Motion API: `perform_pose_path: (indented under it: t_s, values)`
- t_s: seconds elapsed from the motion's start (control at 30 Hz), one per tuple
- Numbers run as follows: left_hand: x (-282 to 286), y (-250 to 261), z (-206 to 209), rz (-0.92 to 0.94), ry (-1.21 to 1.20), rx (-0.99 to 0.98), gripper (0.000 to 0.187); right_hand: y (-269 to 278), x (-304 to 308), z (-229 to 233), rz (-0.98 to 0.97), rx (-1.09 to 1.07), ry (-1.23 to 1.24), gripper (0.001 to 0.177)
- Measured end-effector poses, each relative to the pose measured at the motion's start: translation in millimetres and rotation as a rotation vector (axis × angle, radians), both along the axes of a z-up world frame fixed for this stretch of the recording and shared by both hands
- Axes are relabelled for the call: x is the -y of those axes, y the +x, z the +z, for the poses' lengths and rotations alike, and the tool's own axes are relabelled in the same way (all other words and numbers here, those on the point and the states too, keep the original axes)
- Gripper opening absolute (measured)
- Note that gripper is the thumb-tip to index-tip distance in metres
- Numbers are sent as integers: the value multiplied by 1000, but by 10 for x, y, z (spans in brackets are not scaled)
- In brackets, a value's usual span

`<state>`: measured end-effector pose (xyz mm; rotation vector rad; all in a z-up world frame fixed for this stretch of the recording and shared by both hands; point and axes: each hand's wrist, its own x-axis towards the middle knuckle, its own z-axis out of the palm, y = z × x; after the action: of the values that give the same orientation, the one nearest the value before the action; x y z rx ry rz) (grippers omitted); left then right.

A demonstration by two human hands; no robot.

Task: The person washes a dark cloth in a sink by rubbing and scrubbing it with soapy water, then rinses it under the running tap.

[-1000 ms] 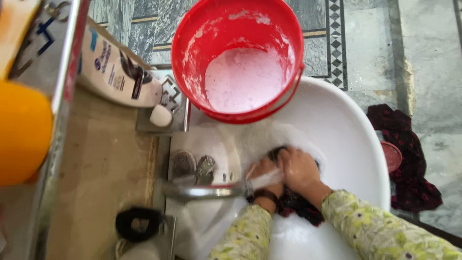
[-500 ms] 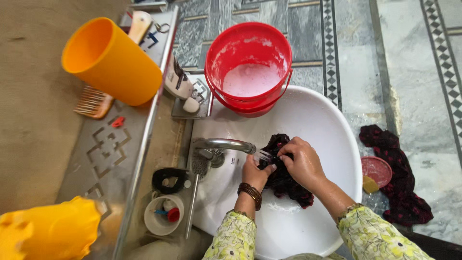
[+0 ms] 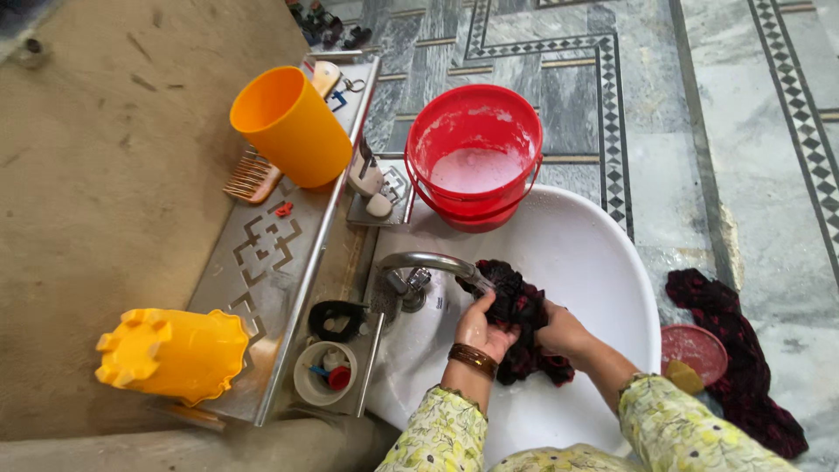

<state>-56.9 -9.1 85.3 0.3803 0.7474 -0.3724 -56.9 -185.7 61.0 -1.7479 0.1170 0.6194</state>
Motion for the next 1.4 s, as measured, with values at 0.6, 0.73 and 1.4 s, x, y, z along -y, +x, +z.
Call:
perform_pose_path:
  t_s: [0.6, 0.73, 1.4]
  values:
    - [-46, 73, 387, 20, 420, 218, 41, 524, 151, 1139, 23, 314, -650, 20]
    - [-14, 131, 381, 63, 432, 112, 42, 236, -110, 1074, 259, 316, -688, 64]
    - [-320, 64, 234, -229, 1185, 131, 38, 523, 17, 807, -132, 62, -100, 42]
